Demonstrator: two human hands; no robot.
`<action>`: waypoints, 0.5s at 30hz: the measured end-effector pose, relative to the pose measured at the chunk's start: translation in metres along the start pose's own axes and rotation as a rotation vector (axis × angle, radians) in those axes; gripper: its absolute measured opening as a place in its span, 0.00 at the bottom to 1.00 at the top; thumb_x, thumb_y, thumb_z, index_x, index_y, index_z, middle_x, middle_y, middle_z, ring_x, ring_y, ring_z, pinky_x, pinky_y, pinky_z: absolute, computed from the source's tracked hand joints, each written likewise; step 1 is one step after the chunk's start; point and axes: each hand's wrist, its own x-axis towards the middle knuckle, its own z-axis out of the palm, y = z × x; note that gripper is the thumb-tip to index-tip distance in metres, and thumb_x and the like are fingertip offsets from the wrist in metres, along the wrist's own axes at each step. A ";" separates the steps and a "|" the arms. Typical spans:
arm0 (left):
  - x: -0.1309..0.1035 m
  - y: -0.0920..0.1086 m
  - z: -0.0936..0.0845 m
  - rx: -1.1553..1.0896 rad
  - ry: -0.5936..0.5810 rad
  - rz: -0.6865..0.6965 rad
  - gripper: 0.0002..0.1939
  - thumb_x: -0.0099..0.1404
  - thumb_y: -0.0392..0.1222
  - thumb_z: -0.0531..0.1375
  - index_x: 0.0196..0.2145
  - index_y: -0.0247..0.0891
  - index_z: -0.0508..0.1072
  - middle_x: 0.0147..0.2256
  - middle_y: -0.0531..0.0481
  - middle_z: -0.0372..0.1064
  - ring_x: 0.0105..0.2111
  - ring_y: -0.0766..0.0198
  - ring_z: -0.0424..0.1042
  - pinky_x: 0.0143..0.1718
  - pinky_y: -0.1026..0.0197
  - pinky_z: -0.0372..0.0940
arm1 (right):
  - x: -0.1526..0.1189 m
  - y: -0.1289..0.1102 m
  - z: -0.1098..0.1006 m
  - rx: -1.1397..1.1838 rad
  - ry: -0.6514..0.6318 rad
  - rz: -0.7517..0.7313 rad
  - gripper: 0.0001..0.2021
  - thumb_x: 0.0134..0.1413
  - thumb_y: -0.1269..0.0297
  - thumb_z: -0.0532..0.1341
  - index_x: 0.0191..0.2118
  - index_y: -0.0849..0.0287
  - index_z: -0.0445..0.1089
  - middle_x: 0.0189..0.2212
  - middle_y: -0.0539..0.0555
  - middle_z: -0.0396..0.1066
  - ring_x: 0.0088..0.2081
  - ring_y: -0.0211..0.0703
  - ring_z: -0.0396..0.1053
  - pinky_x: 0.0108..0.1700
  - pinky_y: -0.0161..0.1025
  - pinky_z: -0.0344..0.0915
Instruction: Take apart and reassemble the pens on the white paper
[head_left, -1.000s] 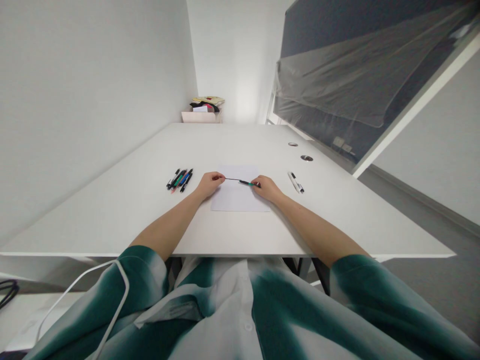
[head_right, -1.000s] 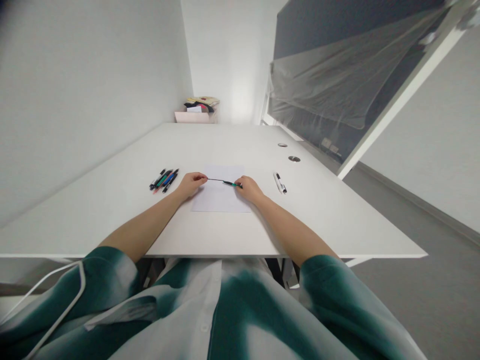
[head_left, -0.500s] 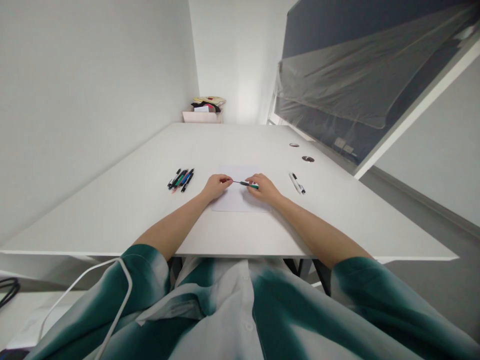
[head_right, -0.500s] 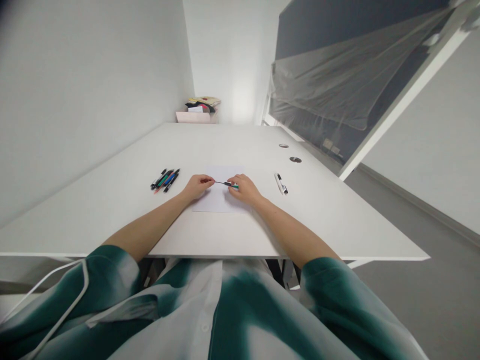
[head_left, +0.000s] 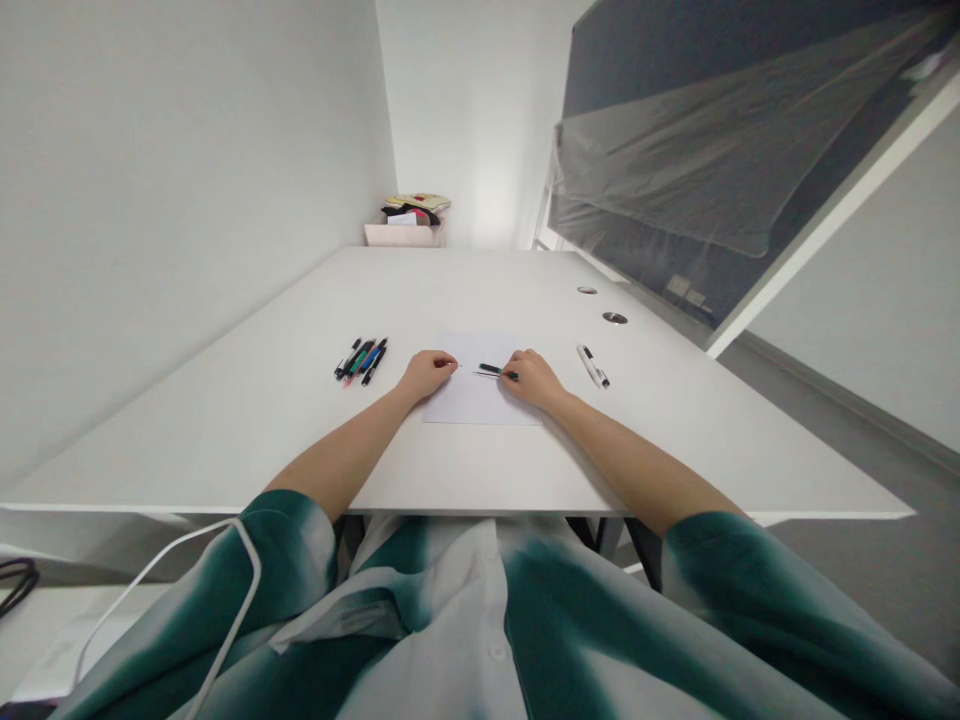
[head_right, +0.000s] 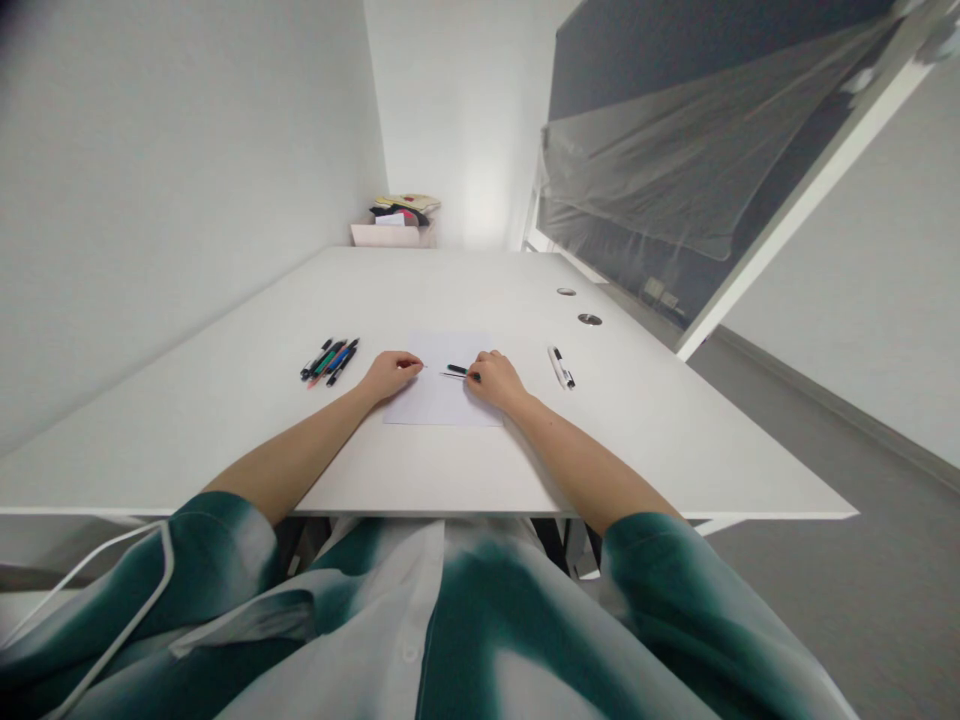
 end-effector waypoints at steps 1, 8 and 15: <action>0.000 0.002 0.001 0.001 -0.010 0.010 0.11 0.57 0.43 0.59 0.32 0.37 0.80 0.30 0.47 0.77 0.32 0.60 0.71 0.38 0.59 0.64 | 0.000 -0.001 0.000 0.004 0.002 -0.003 0.09 0.55 0.69 0.59 0.34 0.60 0.79 0.36 0.61 0.74 0.40 0.51 0.66 0.44 0.44 0.60; -0.008 0.027 0.010 -0.073 -0.111 0.133 0.11 0.58 0.44 0.60 0.34 0.38 0.81 0.34 0.48 0.78 0.35 0.59 0.73 0.43 0.59 0.65 | 0.003 -0.017 -0.007 0.171 0.097 -0.146 0.10 0.58 0.62 0.61 0.41 0.60 0.75 0.36 0.59 0.72 0.41 0.48 0.66 0.46 0.42 0.59; -0.008 0.028 0.014 -0.061 -0.140 0.163 0.12 0.60 0.44 0.59 0.35 0.37 0.81 0.34 0.47 0.78 0.35 0.59 0.73 0.42 0.59 0.65 | 0.004 -0.019 -0.001 0.180 0.090 -0.205 0.08 0.59 0.66 0.58 0.36 0.58 0.75 0.35 0.58 0.73 0.40 0.47 0.66 0.47 0.44 0.60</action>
